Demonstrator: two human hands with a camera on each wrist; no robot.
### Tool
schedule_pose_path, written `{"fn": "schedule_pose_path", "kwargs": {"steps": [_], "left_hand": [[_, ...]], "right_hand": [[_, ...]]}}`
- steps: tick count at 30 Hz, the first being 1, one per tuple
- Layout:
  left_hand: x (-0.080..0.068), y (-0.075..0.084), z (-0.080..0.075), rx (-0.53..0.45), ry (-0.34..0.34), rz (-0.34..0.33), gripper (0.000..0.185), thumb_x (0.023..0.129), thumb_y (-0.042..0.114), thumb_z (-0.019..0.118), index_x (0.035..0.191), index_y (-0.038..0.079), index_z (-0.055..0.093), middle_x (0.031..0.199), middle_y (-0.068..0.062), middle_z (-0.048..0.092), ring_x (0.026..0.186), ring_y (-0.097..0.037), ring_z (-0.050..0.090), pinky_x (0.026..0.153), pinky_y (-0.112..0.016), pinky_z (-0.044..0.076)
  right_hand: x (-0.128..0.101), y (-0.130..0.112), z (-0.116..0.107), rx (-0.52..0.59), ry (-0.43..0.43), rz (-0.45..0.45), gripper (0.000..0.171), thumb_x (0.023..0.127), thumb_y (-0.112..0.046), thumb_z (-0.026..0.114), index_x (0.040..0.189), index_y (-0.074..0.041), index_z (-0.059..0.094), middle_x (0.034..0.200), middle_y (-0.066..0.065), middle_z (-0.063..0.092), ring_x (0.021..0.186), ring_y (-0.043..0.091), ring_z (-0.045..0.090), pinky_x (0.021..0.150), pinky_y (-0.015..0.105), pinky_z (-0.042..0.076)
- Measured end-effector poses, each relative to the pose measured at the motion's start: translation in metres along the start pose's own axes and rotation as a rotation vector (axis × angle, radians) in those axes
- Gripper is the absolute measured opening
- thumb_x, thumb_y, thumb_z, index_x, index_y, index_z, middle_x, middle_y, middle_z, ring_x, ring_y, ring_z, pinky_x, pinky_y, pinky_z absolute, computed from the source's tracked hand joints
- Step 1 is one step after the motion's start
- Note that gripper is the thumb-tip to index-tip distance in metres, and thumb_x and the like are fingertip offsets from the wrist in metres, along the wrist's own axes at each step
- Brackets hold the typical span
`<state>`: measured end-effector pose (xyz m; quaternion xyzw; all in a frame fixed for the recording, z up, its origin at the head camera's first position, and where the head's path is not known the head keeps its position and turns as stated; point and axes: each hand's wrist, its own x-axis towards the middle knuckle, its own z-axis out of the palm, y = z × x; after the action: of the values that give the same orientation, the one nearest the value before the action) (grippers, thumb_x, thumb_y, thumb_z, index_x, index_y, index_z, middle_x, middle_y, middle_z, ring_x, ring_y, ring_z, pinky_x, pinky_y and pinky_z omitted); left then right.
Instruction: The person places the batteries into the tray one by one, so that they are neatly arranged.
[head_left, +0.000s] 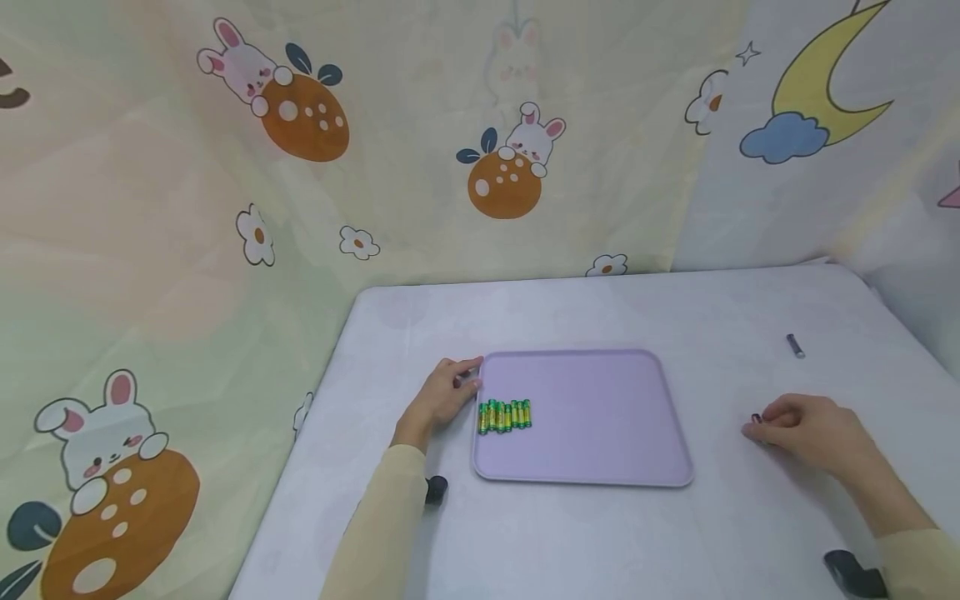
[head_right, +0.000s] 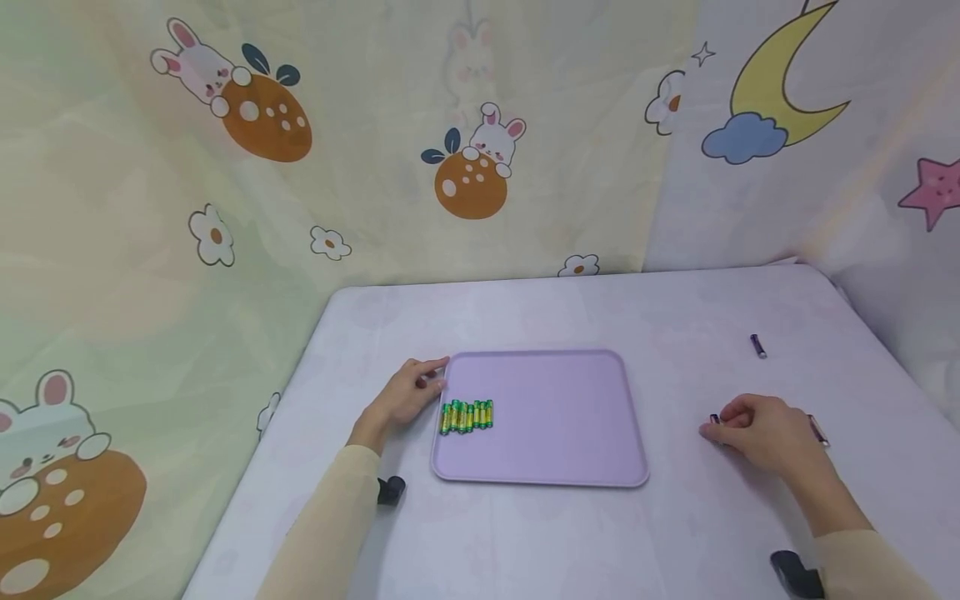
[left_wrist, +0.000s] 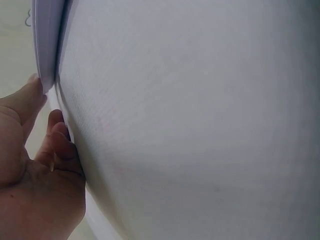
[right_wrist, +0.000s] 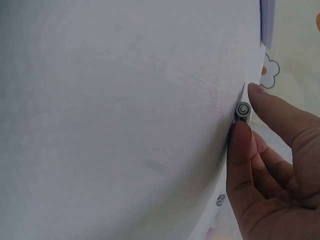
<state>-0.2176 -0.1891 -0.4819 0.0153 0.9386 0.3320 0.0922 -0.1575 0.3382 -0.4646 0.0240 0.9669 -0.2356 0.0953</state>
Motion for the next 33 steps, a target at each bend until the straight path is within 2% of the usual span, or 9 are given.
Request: {"fn": "schedule_pose_path", "kwargs": {"steps": [4, 10, 13, 20, 24, 33], "left_hand": [[0.0, 0.0, 0.001, -0.004, 0.001, -0.001, 0.048, 0.104, 0.032, 0.061, 0.151, 0.031, 0.053, 0.131, -0.004, 0.053, 0.111, -0.022, 0.05, 0.096, -0.042, 0.045], [0.0, 0.0, 0.001, 0.001, -0.003, -0.003, 0.048, 0.104, 0.033, 0.062, 0.151, 0.033, 0.052, 0.131, -0.003, 0.053, 0.111, -0.021, 0.05, 0.095, -0.042, 0.045], [0.0, 0.0, 0.0, 0.004, 0.001, -0.008, 0.048, 0.104, 0.034, 0.062, 0.151, 0.034, 0.052, 0.132, -0.003, 0.053, 0.112, -0.021, 0.05, 0.095, -0.042, 0.045], [0.0, 0.001, -0.002, 0.009, 0.0, -0.013, 0.048, 0.104, 0.033, 0.062, 0.151, 0.034, 0.052, 0.132, -0.003, 0.053, 0.109, -0.021, 0.05, 0.092, -0.039, 0.045], [0.0, 0.001, -0.002, 0.011, -0.003, -0.003, 0.048, 0.104, 0.032, 0.062, 0.151, 0.033, 0.053, 0.131, -0.003, 0.053, 0.108, -0.02, 0.05, 0.09, -0.039, 0.045], [-0.001, 0.0, -0.003, -0.008, -0.005, 0.002, 0.048, 0.103, 0.032, 0.063, 0.15, 0.032, 0.054, 0.131, -0.004, 0.054, 0.11, -0.021, 0.05, 0.093, -0.041, 0.045]], "right_hand": [[0.002, -0.004, 0.002, -0.028, -0.005, -0.009, 0.049, 0.089, -0.044, 0.078, 0.099, 0.003, 0.069, 0.084, 0.012, 0.067, 0.078, 0.029, 0.058, 0.063, 0.036, 0.042], [0.004, -0.013, 0.008, -0.007, -0.002, -0.04, 0.035, 0.09, -0.028, 0.076, 0.101, 0.004, 0.071, 0.087, 0.015, 0.069, 0.078, 0.028, 0.059, 0.065, 0.038, 0.047], [0.006, -0.02, 0.011, 0.032, 0.006, -0.075, 0.034, 0.092, -0.027, 0.074, 0.104, 0.005, 0.071, 0.086, 0.011, 0.07, 0.078, 0.026, 0.06, 0.064, 0.035, 0.048], [0.007, -0.05, 0.008, 0.137, -0.036, -0.128, 0.04, 0.097, -0.034, 0.071, 0.112, 0.002, 0.07, 0.09, 0.003, 0.074, 0.079, 0.017, 0.065, 0.069, 0.034, 0.05], [0.008, -0.071, 0.009, 0.204, -0.054, -0.141, 0.041, 0.098, -0.032, 0.07, 0.116, 0.005, 0.068, 0.093, 0.004, 0.075, 0.081, 0.017, 0.07, 0.073, 0.033, 0.052], [0.02, -0.11, 0.026, 0.337, -0.057, -0.214, 0.037, 0.099, -0.028, 0.07, 0.115, 0.005, 0.067, 0.097, 0.011, 0.076, 0.083, 0.017, 0.072, 0.071, 0.025, 0.055]]}}
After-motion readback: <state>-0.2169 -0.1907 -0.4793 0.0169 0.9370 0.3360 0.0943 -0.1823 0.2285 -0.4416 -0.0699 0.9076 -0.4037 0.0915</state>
